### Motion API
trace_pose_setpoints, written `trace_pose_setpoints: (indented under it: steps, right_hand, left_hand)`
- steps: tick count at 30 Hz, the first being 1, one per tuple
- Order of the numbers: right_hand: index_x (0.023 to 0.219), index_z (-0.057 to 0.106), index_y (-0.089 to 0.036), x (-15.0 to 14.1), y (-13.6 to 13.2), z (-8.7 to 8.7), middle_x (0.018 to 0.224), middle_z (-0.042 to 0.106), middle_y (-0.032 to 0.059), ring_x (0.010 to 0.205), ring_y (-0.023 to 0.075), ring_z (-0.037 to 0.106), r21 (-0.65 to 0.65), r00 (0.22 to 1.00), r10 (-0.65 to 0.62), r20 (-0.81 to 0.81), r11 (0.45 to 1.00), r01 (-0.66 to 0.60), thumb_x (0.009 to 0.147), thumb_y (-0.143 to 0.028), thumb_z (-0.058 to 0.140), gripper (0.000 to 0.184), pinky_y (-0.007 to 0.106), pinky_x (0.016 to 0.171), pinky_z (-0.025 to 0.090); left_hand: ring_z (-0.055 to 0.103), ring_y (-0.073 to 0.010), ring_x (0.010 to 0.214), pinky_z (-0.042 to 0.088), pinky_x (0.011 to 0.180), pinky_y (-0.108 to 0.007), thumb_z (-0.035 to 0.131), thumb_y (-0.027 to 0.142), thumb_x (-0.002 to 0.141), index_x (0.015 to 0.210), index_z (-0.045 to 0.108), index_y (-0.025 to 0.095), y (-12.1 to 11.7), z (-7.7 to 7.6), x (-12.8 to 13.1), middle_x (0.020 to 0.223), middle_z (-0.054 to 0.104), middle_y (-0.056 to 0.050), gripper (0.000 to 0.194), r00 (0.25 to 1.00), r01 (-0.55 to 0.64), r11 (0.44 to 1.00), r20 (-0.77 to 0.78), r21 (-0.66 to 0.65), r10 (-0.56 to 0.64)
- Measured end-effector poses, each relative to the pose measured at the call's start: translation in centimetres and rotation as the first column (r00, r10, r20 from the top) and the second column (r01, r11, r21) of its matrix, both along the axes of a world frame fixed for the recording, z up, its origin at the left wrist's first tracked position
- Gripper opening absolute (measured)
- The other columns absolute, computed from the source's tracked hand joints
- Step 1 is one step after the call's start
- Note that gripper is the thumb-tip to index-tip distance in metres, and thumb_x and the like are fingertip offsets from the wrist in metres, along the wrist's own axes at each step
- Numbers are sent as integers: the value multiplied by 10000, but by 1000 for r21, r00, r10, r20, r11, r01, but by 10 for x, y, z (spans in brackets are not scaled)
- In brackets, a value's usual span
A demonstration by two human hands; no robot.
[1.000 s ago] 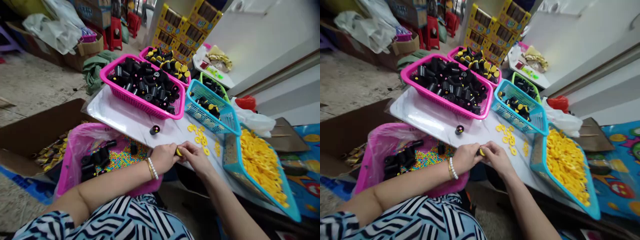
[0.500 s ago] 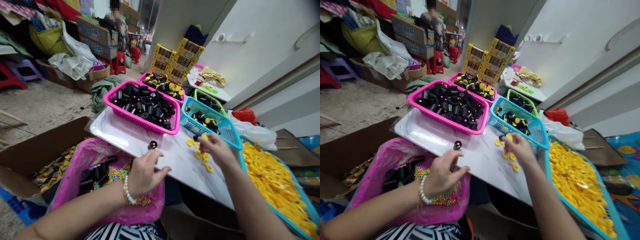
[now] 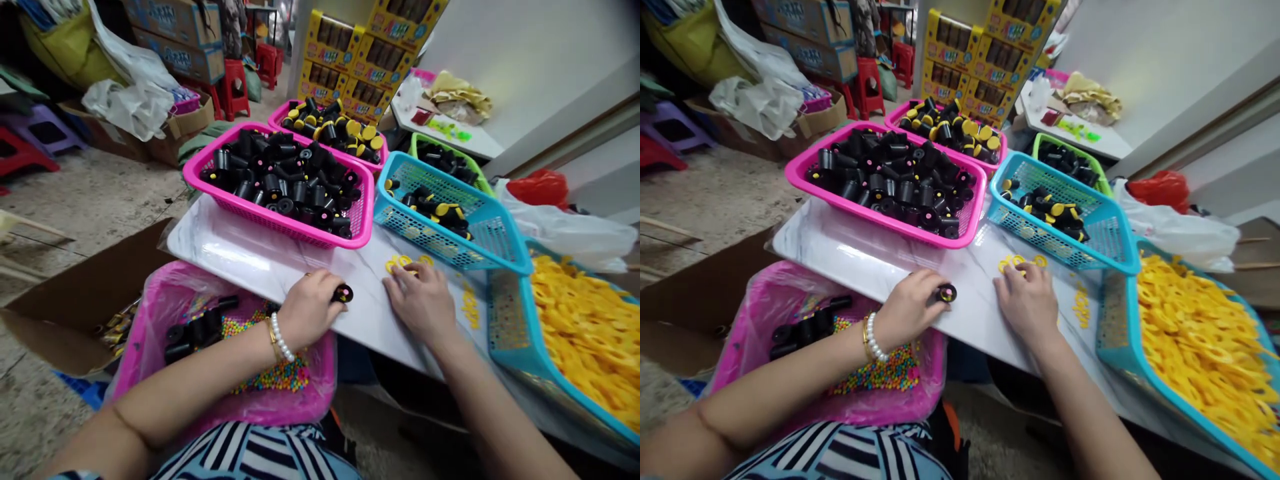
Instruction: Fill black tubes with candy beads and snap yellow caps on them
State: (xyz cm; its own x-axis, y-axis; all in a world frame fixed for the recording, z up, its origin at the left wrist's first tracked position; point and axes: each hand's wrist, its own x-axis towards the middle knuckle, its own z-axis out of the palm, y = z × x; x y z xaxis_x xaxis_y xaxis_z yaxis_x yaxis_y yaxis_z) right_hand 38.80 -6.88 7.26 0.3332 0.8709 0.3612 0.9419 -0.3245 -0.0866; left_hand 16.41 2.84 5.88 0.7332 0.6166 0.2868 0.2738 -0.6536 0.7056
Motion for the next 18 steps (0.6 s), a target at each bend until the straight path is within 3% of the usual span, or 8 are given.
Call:
trace_pose_setpoints:
  steps: [2,5,10,13,15,18]
  right_hand:
    - [1050,732,-130,-19,-12,-1,1195,611,204,1117,345,546,-53,980,101,173,994,-93,919,-386,554,338,522,968,455]
    - [1136,656,-130,-50,-34,3,1269,591,206,1178,346,533,-124,947,257,195,964,-236,929,-449,562,392,492,987,459]
    - [876,566,-199,-80,-57,8,882,639,116,794,241,604,-188,941,333,63,930,-317,982,-430,481,268,357,708,498]
    - [1066,568,-173,-76,-58,9,863,638,93,754,218,634,-207,945,326,-27,923,-324,1007,-347,413,240,317,643,500]
    - [1266,517,-133,-63,-58,11,947,663,111,772,210,665,-233,940,333,-76,911,-341,1000,-291,388,335,307,649,519]
    - [1272,571,-142,-36,-57,14,914,677,102,708,205,652,-324,949,313,-47,894,-311,952,-188,385,372,323,630,511]
  left_hand:
    - [626,-238,975,539,900,-406,745,207,821,1065,632,146,-2,0,5,1029,661,-75,276,1000,3,1000,-9,-7,-3]
    - [620,-248,993,532,910,-414,767,261,811,1142,613,127,-4,-2,7,1044,660,-90,389,999,-25,1000,38,13,24]
    - [616,-237,990,518,904,-402,741,295,841,1089,636,162,-5,-4,5,1044,670,-72,300,998,11,998,54,55,-14]
    - [620,-232,970,510,888,-389,746,291,836,1059,646,161,-5,-4,4,1025,680,-62,276,998,27,998,52,56,-30]
    - [622,-229,966,505,888,-383,751,288,830,1052,651,153,-4,-4,3,1016,688,-60,278,997,41,998,59,50,-44]
    - [620,-223,953,498,891,-376,758,296,822,1059,660,148,-3,-3,3,1007,696,-57,296,997,57,998,48,39,-59]
